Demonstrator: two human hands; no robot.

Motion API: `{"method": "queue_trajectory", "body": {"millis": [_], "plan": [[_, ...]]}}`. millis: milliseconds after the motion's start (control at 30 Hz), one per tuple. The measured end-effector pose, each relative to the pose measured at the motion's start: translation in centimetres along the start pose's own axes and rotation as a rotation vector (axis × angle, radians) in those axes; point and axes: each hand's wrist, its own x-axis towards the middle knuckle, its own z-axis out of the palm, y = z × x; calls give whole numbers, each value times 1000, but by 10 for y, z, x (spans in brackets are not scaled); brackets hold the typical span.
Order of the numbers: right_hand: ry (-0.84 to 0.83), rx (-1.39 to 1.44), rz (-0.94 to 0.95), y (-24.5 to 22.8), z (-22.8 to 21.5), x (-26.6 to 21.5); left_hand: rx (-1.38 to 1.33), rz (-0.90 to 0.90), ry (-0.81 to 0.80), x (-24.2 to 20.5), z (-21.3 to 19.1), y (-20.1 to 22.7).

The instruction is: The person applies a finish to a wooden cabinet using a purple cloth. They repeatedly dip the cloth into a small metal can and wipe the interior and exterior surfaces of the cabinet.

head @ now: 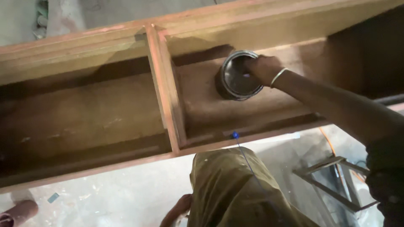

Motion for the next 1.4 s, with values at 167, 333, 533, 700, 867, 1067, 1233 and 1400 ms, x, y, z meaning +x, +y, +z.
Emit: {"method": "queue_trajectory", "body": {"millis": [167,333,533,700,867,1067,1233,1400], "plan": [[-450,-185,28,-44,-21,-13,500,611,157,-115,-34,98],[-180,328,95,-2,-62,-46,535,905,-32,-239,-34,223],[291,1463,43,13,-97,-156,479,1370,-177,-319,-13,302],[720,2089,-125,-22,-55,-254,572,1428,-15,-324,24,357],[1003,2168,104,-97,57,-279,1024,1699,161,-280,84,421],[1105,1904,376,-162,102,-211,1333,1930,256,-232,119,487],[1688,1304,818,-147,121,-167,1406,1891,221,-239,106,480],[1744,931,750,-230,93,-124,1413,1849,139,-238,77,461]]}}
